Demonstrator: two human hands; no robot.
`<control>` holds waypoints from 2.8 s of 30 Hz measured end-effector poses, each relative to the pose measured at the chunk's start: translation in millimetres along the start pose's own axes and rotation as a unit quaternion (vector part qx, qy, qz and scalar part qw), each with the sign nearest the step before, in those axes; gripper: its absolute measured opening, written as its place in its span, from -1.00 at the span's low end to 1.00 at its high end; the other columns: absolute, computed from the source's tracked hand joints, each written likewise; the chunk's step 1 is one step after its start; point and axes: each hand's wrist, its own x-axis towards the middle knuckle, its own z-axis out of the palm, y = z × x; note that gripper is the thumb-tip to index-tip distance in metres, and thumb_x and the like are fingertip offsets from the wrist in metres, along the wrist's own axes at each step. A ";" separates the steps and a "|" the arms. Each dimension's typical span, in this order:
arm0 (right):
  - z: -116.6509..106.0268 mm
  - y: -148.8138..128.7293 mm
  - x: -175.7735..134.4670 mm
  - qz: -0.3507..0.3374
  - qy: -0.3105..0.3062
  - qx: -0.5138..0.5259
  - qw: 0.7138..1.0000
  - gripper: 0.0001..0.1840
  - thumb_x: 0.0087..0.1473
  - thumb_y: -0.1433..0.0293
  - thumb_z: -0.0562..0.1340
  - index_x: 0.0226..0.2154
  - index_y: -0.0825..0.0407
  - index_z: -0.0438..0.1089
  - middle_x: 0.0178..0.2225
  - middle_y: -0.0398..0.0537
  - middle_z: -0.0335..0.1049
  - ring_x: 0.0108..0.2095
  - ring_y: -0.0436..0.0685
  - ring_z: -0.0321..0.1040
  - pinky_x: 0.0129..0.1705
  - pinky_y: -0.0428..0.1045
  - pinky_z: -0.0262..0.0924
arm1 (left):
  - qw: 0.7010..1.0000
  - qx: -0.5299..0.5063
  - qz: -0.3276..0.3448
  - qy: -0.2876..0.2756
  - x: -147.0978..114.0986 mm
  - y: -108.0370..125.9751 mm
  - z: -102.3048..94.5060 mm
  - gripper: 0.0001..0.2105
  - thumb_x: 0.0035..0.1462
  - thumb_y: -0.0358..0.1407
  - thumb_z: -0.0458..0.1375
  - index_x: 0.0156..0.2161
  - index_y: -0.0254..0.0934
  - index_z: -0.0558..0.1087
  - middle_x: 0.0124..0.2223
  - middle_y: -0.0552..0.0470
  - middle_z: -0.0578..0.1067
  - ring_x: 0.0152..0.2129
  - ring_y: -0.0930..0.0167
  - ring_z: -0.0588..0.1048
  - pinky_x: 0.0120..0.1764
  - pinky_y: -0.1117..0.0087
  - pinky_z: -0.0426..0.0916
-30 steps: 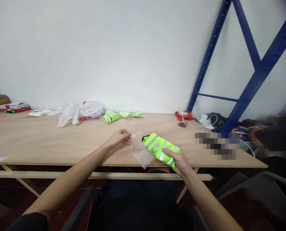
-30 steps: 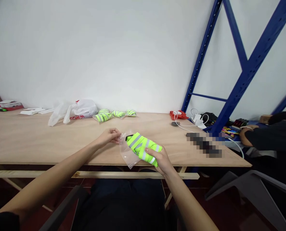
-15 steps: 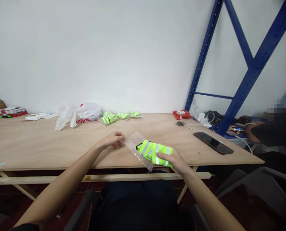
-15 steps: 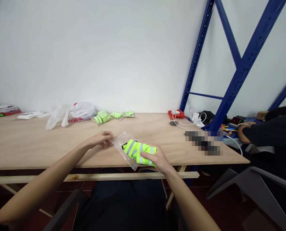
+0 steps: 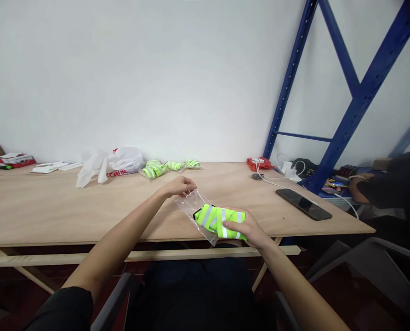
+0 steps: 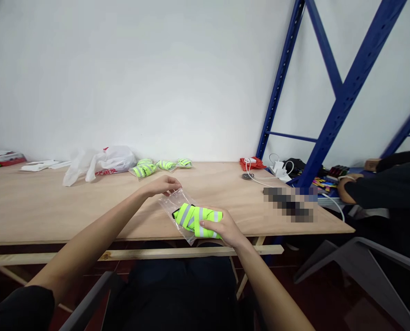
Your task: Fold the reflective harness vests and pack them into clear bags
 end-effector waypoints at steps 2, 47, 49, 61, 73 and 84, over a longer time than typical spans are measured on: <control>1.1 -2.8 -1.2 0.000 -0.002 -0.007 1.000 -0.33 -0.25 0.22 0.52 -0.03 0.08 0.53 -0.17 0.05 0.61 -0.16 0.31 0.55 -0.10 0.12 0.43 | 0.999 -0.009 0.031 -0.032 0.1 -3.0 -1.6 -0.68 -0.05 -0.10 0.32 -0.23 -0.28 0.58 -0.30 -0.01 0.54 -0.36 0.40 0.47 -0.37 0.46 0.37; 2.4 -6.1 -0.6 0.021 -0.005 -0.030 0.999 -0.36 -0.27 0.23 0.53 -0.07 0.10 0.54 -0.24 0.04 0.61 -0.23 0.28 0.55 -0.22 0.10 0.46 | 0.996 0.052 0.043 0.053 24.6 17.6 13.8 -0.80 0.02 -0.19 0.21 -0.42 -0.27 0.33 -0.45 0.02 0.41 -0.55 0.44 0.40 -0.54 0.48 0.29; 2.3 -6.2 -0.8 0.020 -0.006 -0.027 0.999 -0.37 -0.27 0.23 0.53 -0.08 0.09 0.54 -0.24 0.02 0.61 -0.25 0.26 0.55 -0.21 0.10 0.45 | 0.997 0.051 0.030 0.053 19.0 14.5 11.3 -0.76 0.06 -0.13 0.19 -0.40 -0.28 0.35 -0.39 -0.02 0.46 -0.54 0.43 0.42 -0.54 0.47 0.29; 1.7 -5.4 -0.8 0.010 0.000 -0.059 0.998 -0.41 -0.24 0.22 0.51 -0.10 0.07 0.56 -0.29 0.00 0.62 -0.27 0.28 0.55 -0.22 0.12 0.46 | 0.990 0.016 -0.108 -0.084 -24.8 -10.8 -26.8 -0.69 -0.26 -0.14 0.40 -0.38 -0.29 0.55 -0.41 -0.01 0.52 -0.51 0.40 0.49 -0.50 0.48 0.36; 4.7 -10.2 -1.5 0.019 0.002 -0.053 0.998 -0.39 -0.28 0.22 0.53 -0.12 0.08 0.57 -0.29 -0.01 0.61 -0.27 0.24 0.54 -0.21 0.08 0.44 | 0.997 0.000 -0.068 -0.038 -40.3 -27.2 -18.9 -0.70 -0.22 -0.28 0.29 -0.29 -0.24 0.39 -0.45 0.14 0.41 -0.57 0.49 0.37 -0.55 0.53 0.26; 3.8 -10.0 -0.4 0.024 -0.006 -0.062 0.998 -0.37 -0.29 0.21 0.53 -0.10 0.10 0.55 -0.28 -0.01 0.61 -0.28 0.22 0.53 -0.24 0.04 0.41 | 0.991 0.042 -0.118 -0.051 -15.9 -19.7 -7.8 -0.47 -0.14 0.18 0.30 -0.42 -0.34 0.46 -0.45 0.03 0.40 -0.56 0.47 0.31 -0.53 0.45 0.19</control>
